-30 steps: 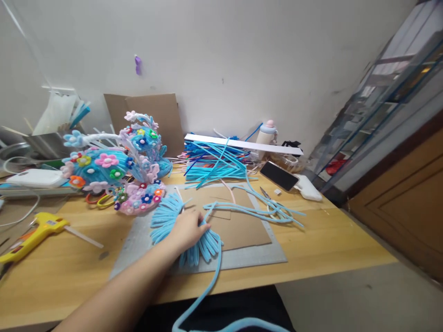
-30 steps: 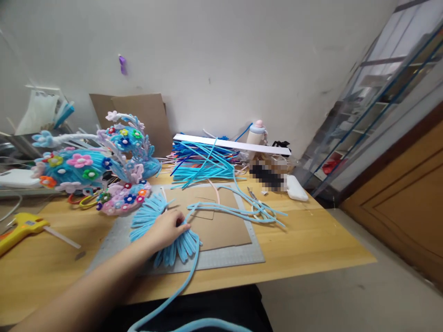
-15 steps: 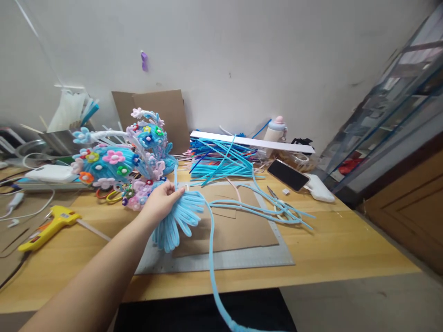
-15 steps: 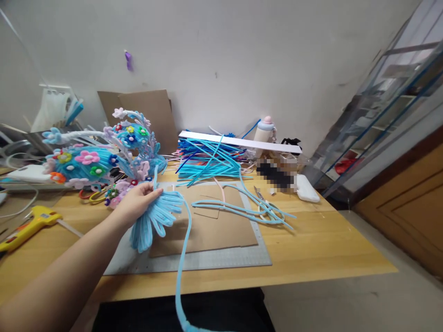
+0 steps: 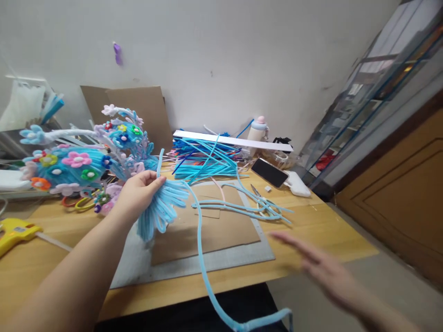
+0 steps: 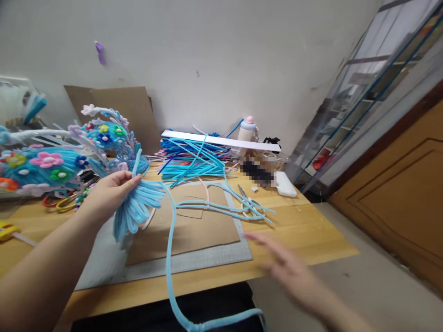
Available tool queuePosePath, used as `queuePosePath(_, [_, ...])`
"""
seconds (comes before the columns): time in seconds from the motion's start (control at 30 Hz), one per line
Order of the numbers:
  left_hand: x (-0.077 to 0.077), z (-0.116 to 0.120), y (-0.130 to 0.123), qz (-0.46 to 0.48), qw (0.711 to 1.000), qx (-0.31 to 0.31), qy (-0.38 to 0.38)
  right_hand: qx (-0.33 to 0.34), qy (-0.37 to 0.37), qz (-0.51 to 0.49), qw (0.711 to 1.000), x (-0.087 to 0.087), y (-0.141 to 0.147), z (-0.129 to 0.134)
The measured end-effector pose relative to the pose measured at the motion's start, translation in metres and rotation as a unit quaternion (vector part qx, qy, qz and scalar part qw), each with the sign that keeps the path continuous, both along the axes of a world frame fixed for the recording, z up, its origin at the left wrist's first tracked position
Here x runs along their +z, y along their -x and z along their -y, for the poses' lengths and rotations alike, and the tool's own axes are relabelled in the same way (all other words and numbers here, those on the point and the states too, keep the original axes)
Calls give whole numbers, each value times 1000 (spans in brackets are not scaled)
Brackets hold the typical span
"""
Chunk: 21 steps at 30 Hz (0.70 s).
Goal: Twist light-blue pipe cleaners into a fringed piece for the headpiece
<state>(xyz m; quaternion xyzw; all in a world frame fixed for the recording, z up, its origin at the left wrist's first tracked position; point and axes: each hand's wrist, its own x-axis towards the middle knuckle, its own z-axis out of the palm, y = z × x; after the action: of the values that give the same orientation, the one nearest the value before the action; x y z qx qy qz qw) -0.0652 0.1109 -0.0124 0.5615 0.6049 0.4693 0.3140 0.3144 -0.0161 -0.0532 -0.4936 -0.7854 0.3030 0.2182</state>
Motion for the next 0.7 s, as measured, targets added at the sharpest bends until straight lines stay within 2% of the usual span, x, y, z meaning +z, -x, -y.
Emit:
queuePosePath(0.07, [-2,-2,2,13,1000,4,0,136,136,-70,979,-1,34,-11])
queuePosePath(0.1, [-4,-3,4,15,1000,5,1,214,222,-111,945,-2,50,-13])
queuePosePath(0.13, [-5,-4,7,15,1000,5,2,226,256,-136,930,-2,62,-14])
queuePosePath(0.2, [-5,-6,14,20,1000,-3,8,219,277,-174,919,-4,73,-14])
queuePosePath(0.27, [-2,-7,23,35,999,-15,15,194,297,-174,919,-5,65,-17])
queuePosePath(0.37, [6,-1,32,39,998,-43,30,164,319,-98,928,-4,36,-32])
queuePosePath(0.43, [10,8,33,5,995,-86,49,141,268,13,953,1,21,-50])
queuePosePath(0.5, [11,20,30,-38,985,-153,71,118,164,70,977,6,17,-72])
queuePosePath(0.57, [8,32,23,-96,973,-199,73,31,56,88,994,5,24,-96])
queuePosePath(0.63, [3,42,16,-154,965,-205,61,-28,-71,130,989,-6,37,-119])
queuePosePath(0.7, [-2,49,12,-175,959,-214,57,-36,-145,191,970,-24,49,-137])
